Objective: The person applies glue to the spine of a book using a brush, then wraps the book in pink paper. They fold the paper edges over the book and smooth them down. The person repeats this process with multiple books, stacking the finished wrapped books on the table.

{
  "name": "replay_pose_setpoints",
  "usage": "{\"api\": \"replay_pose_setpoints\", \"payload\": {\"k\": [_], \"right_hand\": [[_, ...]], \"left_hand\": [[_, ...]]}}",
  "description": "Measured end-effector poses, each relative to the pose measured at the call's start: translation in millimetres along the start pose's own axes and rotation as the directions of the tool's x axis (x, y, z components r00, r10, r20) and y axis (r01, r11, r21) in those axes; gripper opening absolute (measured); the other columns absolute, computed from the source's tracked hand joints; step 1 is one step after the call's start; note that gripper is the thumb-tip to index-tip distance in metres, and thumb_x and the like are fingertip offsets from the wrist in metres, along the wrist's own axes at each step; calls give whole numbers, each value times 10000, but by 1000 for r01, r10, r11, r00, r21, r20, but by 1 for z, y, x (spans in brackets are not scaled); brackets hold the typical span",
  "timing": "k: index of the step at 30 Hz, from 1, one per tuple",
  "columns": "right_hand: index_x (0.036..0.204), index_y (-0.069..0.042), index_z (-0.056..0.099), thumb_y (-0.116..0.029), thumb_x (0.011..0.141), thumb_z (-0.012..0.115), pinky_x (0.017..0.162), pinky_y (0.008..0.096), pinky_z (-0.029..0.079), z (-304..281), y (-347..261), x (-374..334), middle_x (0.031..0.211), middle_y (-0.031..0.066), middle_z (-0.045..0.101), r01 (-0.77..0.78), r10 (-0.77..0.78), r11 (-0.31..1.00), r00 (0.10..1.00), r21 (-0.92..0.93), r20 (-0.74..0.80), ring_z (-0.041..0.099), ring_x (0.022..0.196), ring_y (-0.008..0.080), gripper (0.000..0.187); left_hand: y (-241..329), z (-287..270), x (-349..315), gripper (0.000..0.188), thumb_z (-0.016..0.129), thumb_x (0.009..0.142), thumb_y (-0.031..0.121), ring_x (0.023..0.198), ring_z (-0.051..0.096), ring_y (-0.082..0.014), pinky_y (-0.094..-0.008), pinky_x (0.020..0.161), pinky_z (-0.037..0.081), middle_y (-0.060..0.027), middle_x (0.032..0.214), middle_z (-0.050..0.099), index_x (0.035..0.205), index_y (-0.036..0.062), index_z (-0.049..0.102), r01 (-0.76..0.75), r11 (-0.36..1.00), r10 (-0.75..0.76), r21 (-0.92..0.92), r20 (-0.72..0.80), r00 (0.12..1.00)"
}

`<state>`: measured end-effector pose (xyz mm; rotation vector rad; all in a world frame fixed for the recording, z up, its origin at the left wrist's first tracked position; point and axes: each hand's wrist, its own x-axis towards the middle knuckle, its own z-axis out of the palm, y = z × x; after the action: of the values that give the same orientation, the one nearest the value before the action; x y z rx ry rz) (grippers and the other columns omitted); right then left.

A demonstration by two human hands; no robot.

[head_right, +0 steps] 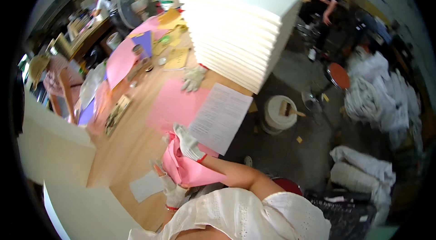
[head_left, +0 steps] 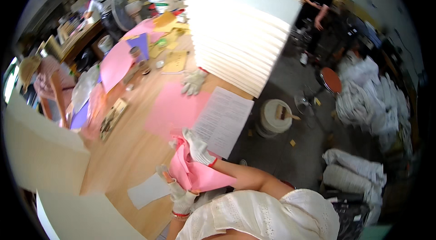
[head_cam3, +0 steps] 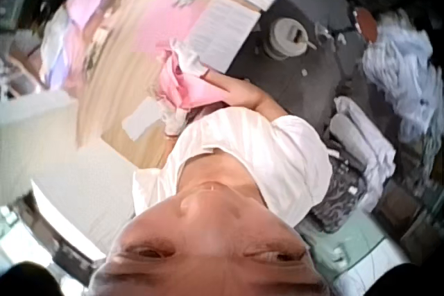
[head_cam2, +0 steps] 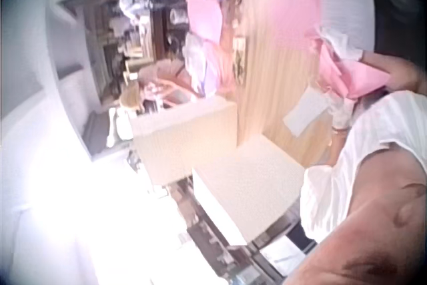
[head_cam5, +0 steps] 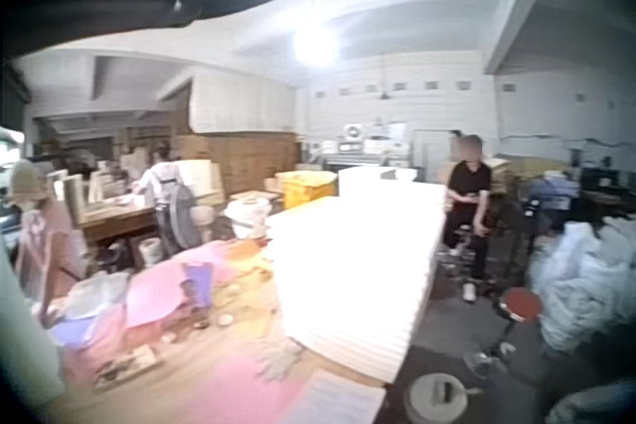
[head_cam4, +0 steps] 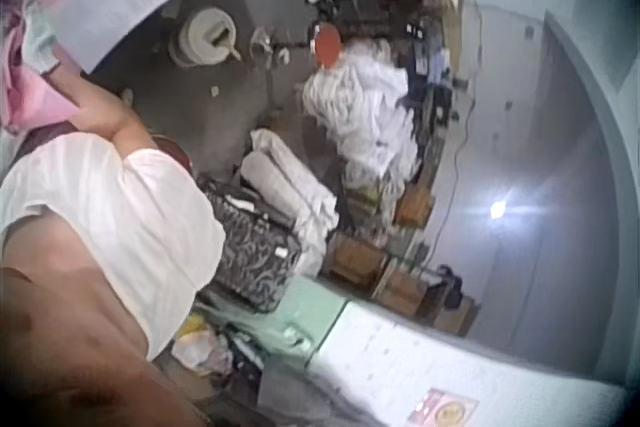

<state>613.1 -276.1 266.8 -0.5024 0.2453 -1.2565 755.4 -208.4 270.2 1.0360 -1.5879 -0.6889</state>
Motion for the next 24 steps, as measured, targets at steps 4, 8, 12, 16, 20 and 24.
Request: {"api": "replay_pose_setpoints", "payload": {"k": [4, 8, 12, 16, 20, 24], "right_hand": [[1116, -29, 525, -177, 936, 519, 856, 267, 429, 27, -10, -31, 974, 25, 570, -1, -54, 951, 984, -309, -171, 550, 970, 125, 232], [1164, -2, 489, -153, 945, 477, 884, 257, 437, 33, -28, -64, 1013, 65, 582, 100, -143, 976, 964, -193, -226, 560, 1009, 170, 266], [1147, -6, 508, -235, 943, 508, 855, 286, 481, -2, -54, -125, 1092, 82, 585, 45, -31, 968, 998, 248, -58, 588, 969, 184, 307], [1144, -41, 537, -131, 894, 585, 852, 264, 474, -56, -74, -179, 1077, 25, 590, 43, -108, 880, 988, -474, -111, 566, 965, 115, 270], [1211, -56, 496, -81, 834, 649, 909, 256, 435, -107, -90, -236, 1158, 20, 547, 13, -6, 1000, 955, 22, -296, 523, 1045, 82, 408], [1294, -48, 441, -91, 829, 626, 990, 313, 413, -183, -127, -269, 1210, 52, 517, 136, -6, 963, 873, 231, -487, 532, 1105, 171, 502]], "left_hand": [[1, 35, 16, 706, 654, 811, 184, 1224, 411, -291, -445, 978, 392, -149, 1342, 408, 1381, 52, 260, 387, 882, -404, -268, -11, 915], [14, 67, 21, 504, 614, 741, -11, 1086, 514, -213, -343, 915, 450, -107, 1185, 485, 1198, 40, 408, 136, 790, -117, -598, 70, 991], [29, 100, 41, 341, 636, 613, -4, 753, 594, -254, -355, 662, 497, -137, 907, 566, 925, 29, 500, -201, 918, 333, -341, 390, 859], [31, 158, 27, 299, 659, 584, 35, 679, 552, -266, -415, 739, 494, -84, 843, 575, 823, 88, 487, -416, 856, 516, -308, 564, 645], [34, 222, 13, 454, 738, 580, 151, 1001, 514, -323, -542, 966, 353, -114, 1046, 532, 948, 77, 483, -510, 823, 501, -250, 742, 446], [15, 284, 7, 853, 745, 640, 196, 1307, 302, -391, -590, 1074, 187, -177, 1444, 266, 1357, 56, 305, -225, 957, 223, -181, 958, 178]]}}
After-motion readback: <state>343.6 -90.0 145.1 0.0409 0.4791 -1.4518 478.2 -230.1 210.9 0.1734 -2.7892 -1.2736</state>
